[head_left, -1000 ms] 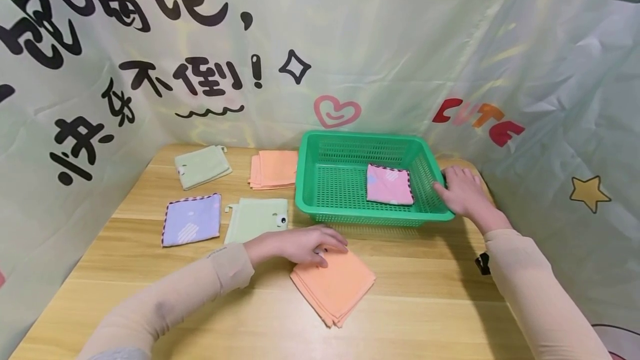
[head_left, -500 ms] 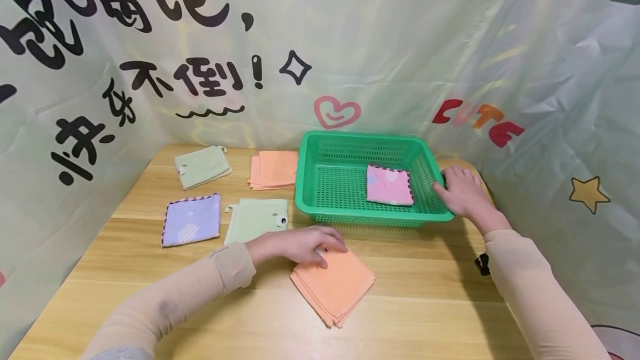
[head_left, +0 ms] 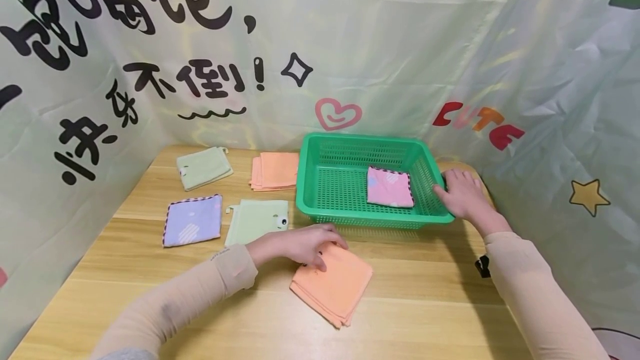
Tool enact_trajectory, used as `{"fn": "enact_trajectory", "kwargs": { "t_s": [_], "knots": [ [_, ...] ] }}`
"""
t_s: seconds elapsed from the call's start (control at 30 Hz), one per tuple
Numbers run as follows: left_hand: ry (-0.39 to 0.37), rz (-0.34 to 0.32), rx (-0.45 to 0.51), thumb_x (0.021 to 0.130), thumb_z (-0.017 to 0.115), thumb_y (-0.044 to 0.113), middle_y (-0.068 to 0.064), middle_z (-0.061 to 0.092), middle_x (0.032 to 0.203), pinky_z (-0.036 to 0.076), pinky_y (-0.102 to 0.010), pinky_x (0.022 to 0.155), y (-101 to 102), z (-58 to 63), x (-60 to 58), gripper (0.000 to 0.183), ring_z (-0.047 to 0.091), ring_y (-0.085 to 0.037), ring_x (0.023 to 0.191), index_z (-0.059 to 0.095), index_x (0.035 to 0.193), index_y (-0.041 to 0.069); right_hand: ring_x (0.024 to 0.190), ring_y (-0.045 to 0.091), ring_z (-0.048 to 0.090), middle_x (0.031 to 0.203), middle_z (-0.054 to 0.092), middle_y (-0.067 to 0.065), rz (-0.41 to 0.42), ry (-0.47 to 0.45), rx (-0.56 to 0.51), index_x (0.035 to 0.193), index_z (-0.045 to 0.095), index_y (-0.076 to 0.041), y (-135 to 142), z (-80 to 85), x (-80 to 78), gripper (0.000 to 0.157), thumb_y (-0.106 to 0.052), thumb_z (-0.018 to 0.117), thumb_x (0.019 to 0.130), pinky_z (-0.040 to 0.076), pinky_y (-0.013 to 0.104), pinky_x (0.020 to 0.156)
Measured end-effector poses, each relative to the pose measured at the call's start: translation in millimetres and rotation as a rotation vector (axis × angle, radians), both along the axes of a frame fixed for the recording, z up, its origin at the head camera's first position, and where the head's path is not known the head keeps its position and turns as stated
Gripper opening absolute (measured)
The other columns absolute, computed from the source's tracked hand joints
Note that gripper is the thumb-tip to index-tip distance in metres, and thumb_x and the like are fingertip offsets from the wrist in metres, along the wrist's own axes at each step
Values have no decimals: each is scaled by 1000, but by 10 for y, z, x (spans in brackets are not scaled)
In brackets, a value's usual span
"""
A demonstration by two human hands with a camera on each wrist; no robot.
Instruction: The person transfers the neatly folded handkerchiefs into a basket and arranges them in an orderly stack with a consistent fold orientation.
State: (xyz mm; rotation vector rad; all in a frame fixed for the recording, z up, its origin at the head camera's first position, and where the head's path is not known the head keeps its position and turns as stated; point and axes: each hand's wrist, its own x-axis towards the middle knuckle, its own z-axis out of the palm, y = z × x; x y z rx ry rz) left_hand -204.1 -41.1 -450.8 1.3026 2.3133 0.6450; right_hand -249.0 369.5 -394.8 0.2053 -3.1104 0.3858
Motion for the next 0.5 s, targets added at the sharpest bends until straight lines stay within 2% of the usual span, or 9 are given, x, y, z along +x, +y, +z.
{"fn": "enact_trajectory", "kwargs": {
  "t_s": [0.13,0.3,0.5],
  "knots": [
    [-21,6,22,88,84,9,0,56,136,45,-28,107,-23,0,0,53,52,-12,124,66,137,20,121,52,33,130,45,33,-1,0,0,137,43,14,-7,-10,3,57,-34,47,108,26,68,99],
    [-89,9,91,93,76,2,-1,58,138,43,-32,109,-87,2,-3,45,52,-15,128,69,132,22,121,52,33,130,46,32,-3,2,-5,136,43,14,-13,-14,11,55,-33,48,108,26,68,99],
    [-177,36,131,96,74,4,9,67,128,46,-26,101,-153,-10,-14,35,57,-6,119,75,123,25,120,52,34,129,46,32,-6,13,-7,135,44,14,-12,3,18,55,-33,48,107,26,68,99]
  ]
}}
